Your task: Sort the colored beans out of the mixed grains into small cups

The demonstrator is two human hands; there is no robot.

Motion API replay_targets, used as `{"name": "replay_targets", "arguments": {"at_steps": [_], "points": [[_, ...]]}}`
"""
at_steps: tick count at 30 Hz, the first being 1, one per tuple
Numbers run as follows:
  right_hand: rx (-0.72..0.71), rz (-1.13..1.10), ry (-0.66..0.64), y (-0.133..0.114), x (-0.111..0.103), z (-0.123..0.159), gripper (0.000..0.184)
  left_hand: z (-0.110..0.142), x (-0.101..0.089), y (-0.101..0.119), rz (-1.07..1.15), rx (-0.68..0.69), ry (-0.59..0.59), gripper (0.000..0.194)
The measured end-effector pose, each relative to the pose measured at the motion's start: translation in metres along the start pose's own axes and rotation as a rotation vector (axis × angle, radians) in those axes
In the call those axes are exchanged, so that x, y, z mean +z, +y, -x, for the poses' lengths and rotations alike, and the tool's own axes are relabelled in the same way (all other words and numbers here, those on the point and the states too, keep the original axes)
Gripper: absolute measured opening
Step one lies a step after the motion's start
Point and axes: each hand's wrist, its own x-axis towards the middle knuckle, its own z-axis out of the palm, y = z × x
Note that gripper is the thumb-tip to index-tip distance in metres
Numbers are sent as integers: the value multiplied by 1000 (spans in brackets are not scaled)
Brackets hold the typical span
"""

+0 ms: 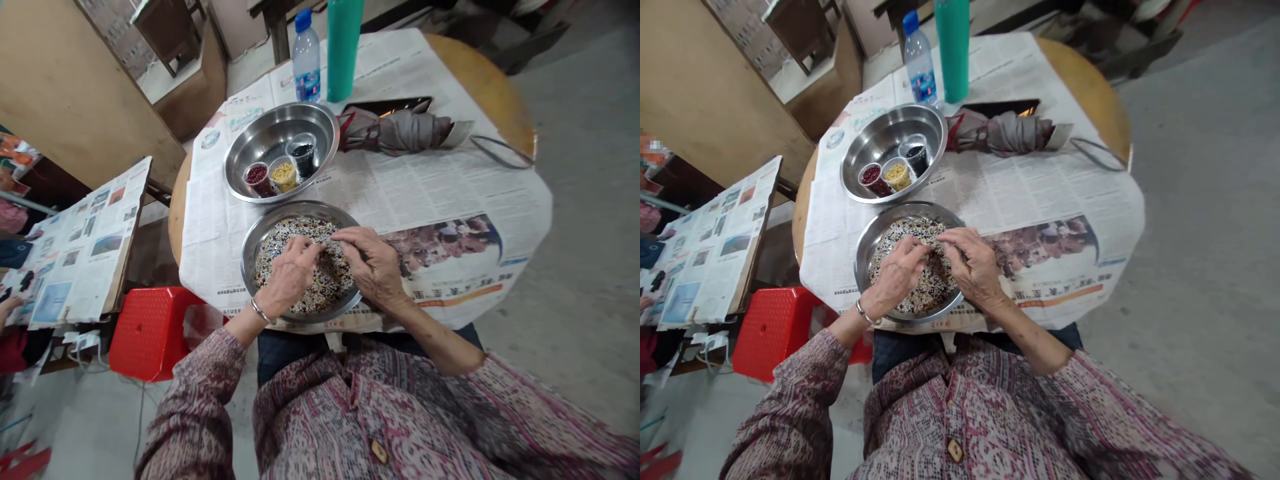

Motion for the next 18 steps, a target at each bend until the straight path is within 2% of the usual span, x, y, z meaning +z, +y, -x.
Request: {"name": "replay_targets", "arguments": {"at_steps": [3, 6, 8, 10, 12, 15, 18], "points": [[-5, -3, -5, -1, 0, -1, 20, -11, -6, -11, -59, -54, 86, 27], [3, -2, -6, -3, 0, -1, 20, -15, -8, -16, -64, 0, 13, 39], [9, 0, -4, -3, 0, -2, 20, -11, -10, -18, -30, 85, -70, 37], [8, -2, -3, -3, 0, -2, 20, -2, -11, -21, 8, 146, -144, 22], [3, -5, -5, -3, 0, -2, 19, 10, -14, -24, 27, 144, -183, 18], [-5, -11, -8, -3, -1, -2, 19, 32, -23, -30, 22, 67, -175, 21], [-2, -14, -7, -4, -1, -2, 19, 51, -35, -30, -14, -25, -139, 10]]}}
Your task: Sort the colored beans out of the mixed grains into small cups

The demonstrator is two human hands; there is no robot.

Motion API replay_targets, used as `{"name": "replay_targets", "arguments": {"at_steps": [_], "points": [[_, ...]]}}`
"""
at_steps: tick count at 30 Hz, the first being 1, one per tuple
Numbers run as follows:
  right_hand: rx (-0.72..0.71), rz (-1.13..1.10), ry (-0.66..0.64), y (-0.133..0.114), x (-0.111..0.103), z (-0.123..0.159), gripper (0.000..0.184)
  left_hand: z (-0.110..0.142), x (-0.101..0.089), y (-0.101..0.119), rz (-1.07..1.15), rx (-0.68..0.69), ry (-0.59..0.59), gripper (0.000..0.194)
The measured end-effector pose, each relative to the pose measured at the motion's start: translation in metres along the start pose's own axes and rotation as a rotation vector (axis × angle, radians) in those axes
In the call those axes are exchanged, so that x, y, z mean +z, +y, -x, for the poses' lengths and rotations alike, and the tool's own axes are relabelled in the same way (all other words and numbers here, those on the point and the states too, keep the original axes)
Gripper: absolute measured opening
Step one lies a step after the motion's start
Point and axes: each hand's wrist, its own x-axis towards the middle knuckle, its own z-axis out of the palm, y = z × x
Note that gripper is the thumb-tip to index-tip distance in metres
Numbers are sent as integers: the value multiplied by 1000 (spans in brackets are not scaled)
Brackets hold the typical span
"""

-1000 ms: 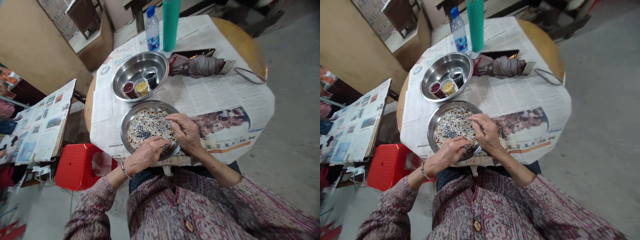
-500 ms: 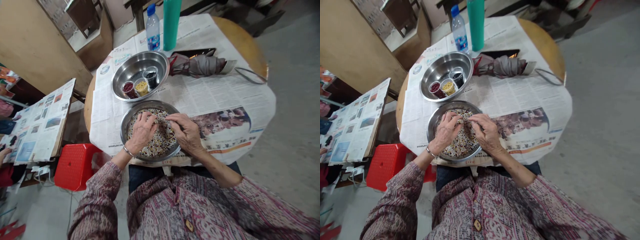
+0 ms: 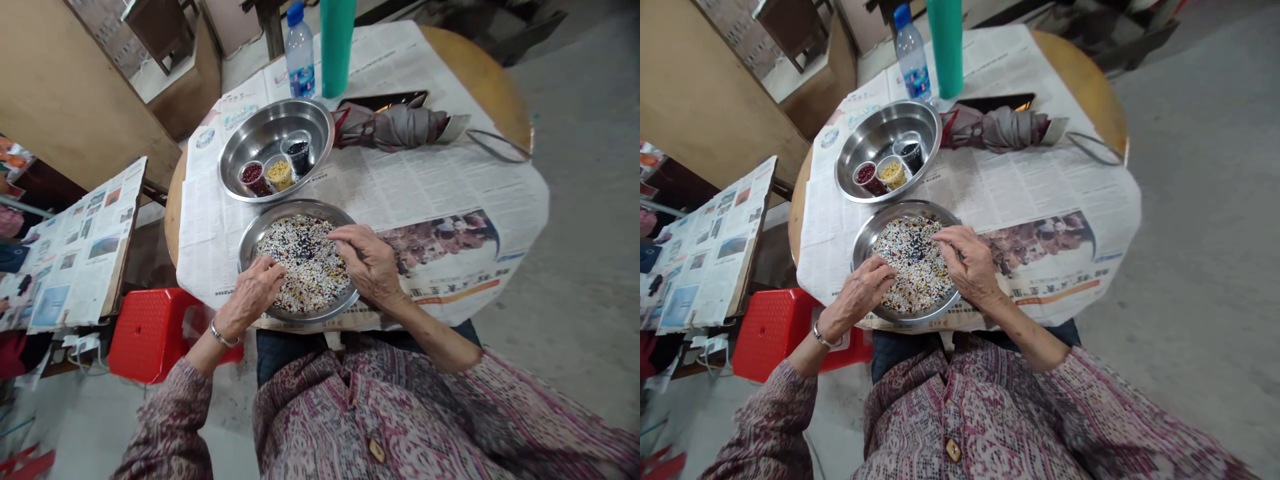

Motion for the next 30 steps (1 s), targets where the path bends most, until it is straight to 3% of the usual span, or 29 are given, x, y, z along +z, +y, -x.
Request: {"name": "replay_targets", "arguments": {"at_steps": [2, 4, 7, 9, 14, 21, 23, 26, 28, 30], "points": [[6, -2, -3, 0, 0, 0, 19, 10, -5, 3, -30, -61, -17, 13], [6, -4, -5, 0, 0, 1, 19, 15, -8, 9, -43, -84, -107, 23], [0, 0, 0, 1, 0, 1, 20, 13, -5, 19, 0, -19, -265, 20], [-7, 4, 1, 3, 1, 2, 20, 5, -1, 25, 50, 42, -290, 11], [-27, 10, -3, 4, 1, 3, 20, -26, 11, 28, 99, 101, -154, 22], [-11, 3, 3, 4, 1, 3, 21, -58, 22, 7, 66, -71, 234, 31], [11, 5, 9, 3, 1, 3, 24, -61, 25, 7, 28, -11, 230, 50], [34, -3, 16, 3, 1, 4, 30, -65, 32, 16, -12, 180, 111, 83], [34, -17, 15, 2, 1, 4, 34, -70, 38, 23, -22, 245, 65, 83], [36, -22, 10, 2, 1, 4, 35, -77, 43, 30, -27, 250, 49, 69]]}}
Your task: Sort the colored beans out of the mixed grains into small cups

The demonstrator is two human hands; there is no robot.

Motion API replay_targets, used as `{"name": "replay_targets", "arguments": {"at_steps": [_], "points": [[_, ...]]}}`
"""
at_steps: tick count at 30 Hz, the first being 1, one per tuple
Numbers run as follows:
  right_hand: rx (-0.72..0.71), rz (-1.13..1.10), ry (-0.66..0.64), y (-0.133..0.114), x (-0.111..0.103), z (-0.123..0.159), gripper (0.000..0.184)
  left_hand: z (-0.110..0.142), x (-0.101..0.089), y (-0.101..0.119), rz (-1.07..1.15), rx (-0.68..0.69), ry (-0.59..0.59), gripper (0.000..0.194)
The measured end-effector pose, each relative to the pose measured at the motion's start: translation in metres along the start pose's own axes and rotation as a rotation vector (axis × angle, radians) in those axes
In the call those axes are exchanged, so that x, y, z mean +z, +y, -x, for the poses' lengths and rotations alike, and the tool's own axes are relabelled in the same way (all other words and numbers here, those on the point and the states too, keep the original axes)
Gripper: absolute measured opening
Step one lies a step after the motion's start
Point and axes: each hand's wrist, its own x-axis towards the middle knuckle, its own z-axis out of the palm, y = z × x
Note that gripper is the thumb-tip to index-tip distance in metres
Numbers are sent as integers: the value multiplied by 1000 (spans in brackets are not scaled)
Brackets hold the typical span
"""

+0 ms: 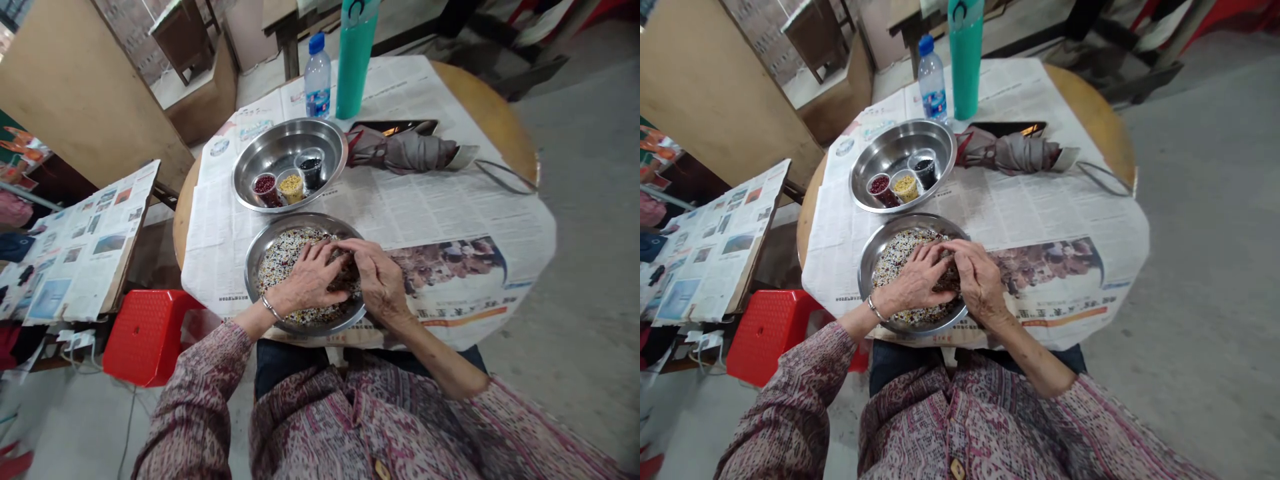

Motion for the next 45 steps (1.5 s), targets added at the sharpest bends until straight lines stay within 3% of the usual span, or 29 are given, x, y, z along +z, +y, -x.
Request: {"name": "replay_targets", "arguments": {"at_steps": [4, 7, 11, 16, 20, 24, 27, 32, 35, 39, 45], "points": [[1, 12, -3, 1, 0, 0, 34, -10, 2, 5, 8, 79, -72, 31], [-25, 33, -3, 3, 0, 0, 26, -1, -6, 4, -15, 154, -129, 17], [-76, 26, 11, 3, 0, -1, 21, 31, -24, -4, -23, 64, -122, 19], [-62, -3, 22, 3, 0, 0, 23, 65, -36, -16, 35, -156, 35, 18], [-53, -8, 10, 4, -2, 1, 28, 66, -32, -19, -10, -269, 76, 14], [-45, -9, 18, 4, -2, 2, 30, 52, -25, -10, -56, -330, 88, 39], [-47, -12, 23, 3, -3, 1, 29, 37, -21, 1, -75, -221, 40, 47], [-68, -10, 13, 2, -4, 1, 27, 14, -22, 10, -36, -138, -111, 19], [-77, -13, 7, 2, -5, 1, 27, 12, -29, 9, 45, -146, -220, 19], [-99, -12, 0, 0, -5, -1, 27, 28, -42, 4, 63, -212, -264, 20], [-59, -12, 7, -1, -4, 0, 27, 72, -54, -3, -10, -361, -215, 20]]}}
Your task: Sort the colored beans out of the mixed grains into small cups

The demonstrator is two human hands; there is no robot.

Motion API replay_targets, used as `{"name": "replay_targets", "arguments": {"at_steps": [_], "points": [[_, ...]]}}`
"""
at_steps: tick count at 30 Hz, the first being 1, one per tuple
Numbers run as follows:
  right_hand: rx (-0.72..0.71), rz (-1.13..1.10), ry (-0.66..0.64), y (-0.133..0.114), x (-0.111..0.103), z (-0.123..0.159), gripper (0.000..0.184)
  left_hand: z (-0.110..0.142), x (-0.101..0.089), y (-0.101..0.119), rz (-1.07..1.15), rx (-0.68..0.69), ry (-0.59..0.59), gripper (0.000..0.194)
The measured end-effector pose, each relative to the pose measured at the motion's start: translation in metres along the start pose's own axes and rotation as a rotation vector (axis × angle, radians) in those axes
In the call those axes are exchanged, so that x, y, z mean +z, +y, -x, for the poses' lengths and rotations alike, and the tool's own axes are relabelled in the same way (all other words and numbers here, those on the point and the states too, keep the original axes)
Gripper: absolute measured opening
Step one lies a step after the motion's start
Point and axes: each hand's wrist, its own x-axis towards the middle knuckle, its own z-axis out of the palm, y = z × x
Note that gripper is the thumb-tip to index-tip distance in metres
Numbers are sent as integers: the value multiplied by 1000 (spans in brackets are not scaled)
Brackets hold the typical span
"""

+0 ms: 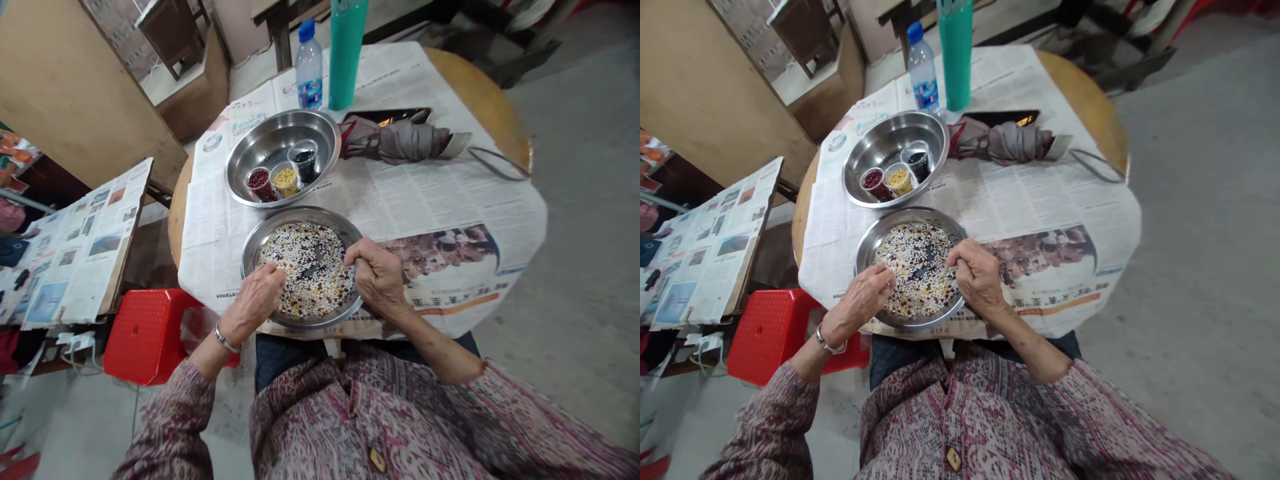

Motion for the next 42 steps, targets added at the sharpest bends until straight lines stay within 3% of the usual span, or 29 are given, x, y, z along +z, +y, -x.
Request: {"name": "replay_targets", "arguments": {"at_steps": [4, 7, 12, 16, 19, 23, 31, 37, 42], "points": [[30, -10, 5, 0, 0, 1, 27, 15, -1, 3, -115, -85, 105, 10], [38, 18, -15, 0, 1, 0, 25, 15, 2, 14, -101, -53, 88, 13], [38, 35, -14, 0, 1, 0, 26, -7, 13, 28, -38, 23, 88, 50], [35, 39, -28, 0, 1, 0, 26, -34, 14, 29, -15, 40, 93, 34], [23, 37, -25, 1, 1, -1, 26, -54, 11, 24, -13, 34, 125, 22], [12, 34, -17, 1, 2, -1, 26, -68, 10, 9, -51, -3, 217, 23], [18, 24, -21, 0, 2, -1, 27, -44, 15, -18, -96, -163, 360, 16], [22, 35, -26, 1, 2, -1, 26, -32, 45, -11, -121, -71, 304, 82], [7, 27, -18, 2, 2, -1, 26, -36, 53, 8, -122, 44, 212, 100]]}}
